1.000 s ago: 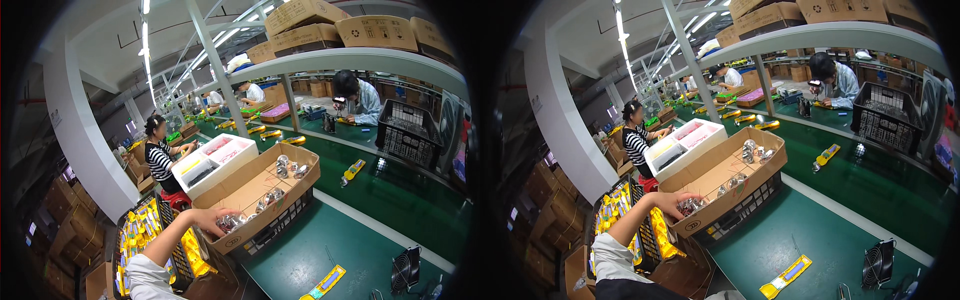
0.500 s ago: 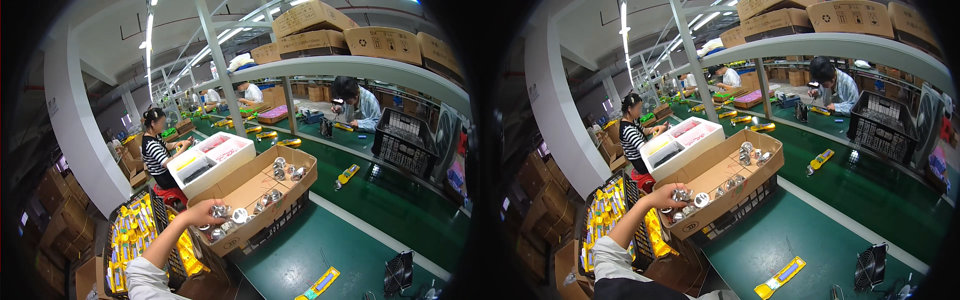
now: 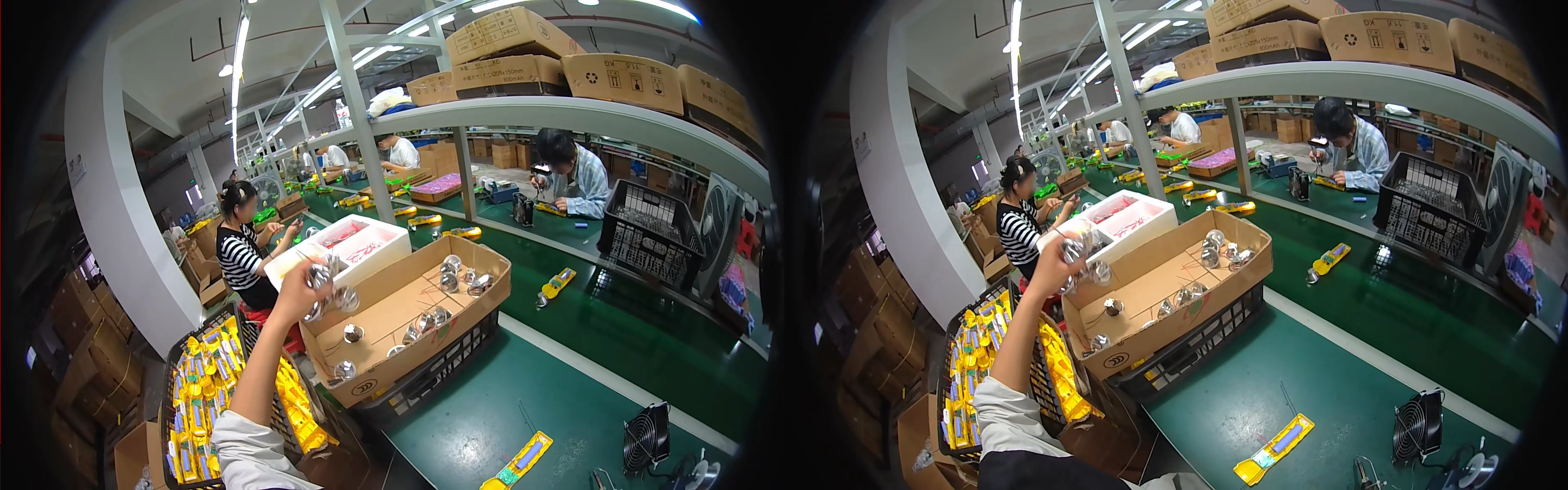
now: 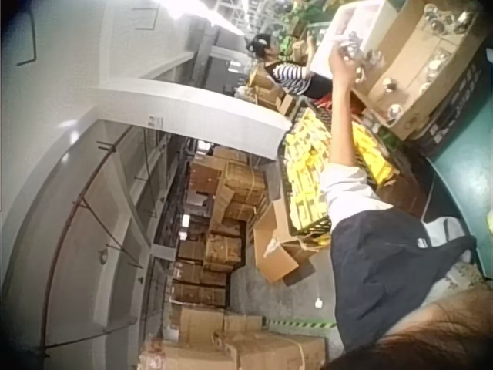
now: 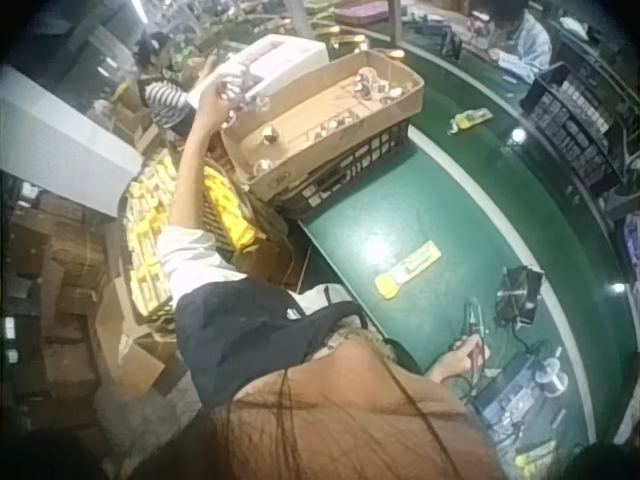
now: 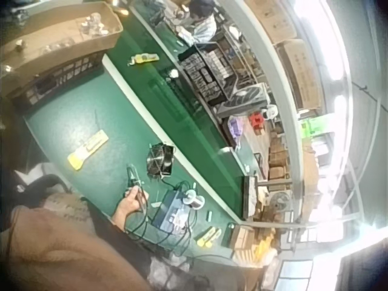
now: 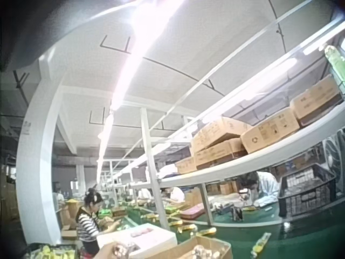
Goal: The person solders wires onto circuit boards in flashlight housings using a soldering iron, places finished units onto a conveyor belt, gathers additional housings from a crate and reflectors from a box, and solders wires to the next assemblies.
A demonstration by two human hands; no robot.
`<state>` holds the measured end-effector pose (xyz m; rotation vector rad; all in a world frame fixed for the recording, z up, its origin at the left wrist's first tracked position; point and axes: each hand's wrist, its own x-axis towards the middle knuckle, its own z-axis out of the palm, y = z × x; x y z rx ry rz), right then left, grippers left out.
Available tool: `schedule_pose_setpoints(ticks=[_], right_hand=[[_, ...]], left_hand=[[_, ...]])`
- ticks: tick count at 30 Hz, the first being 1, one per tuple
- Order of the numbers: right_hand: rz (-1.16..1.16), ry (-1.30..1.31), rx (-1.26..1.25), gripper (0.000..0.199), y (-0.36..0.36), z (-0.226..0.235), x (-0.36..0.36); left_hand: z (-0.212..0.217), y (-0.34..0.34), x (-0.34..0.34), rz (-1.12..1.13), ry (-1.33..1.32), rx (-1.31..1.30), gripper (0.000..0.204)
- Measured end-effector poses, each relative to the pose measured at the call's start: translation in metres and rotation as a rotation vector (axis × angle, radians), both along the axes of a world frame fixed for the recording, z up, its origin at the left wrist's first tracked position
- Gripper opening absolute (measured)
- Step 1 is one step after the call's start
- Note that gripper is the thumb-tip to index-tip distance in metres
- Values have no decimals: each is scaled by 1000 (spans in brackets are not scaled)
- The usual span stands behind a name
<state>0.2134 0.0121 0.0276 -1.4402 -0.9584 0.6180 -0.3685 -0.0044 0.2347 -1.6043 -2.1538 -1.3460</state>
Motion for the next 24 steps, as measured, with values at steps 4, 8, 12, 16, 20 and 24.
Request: schedule_pose_setpoints(ticks=[4,8,12,16,20,24], right_hand=[[10,50,46,20,2,-5,3],[-22,67,11,20,0,-6,6],[21,52,43,19,-1,-11,8],[32,114,70,17,1,-18,7],[18,85,80,13,1,-14,9],[-13,53,53,13,2,-16,9]], left_hand=[[33,4,92,-120,-225,191,26],[2,6,168,-239,-264,141,35],[-92,26,202,-534,-160,169,39],[-188,51,216,-436,-280,-97,33],[-208,61,196,-386,2,-337,52],[-188,55,203,-262,129,-507,77]])
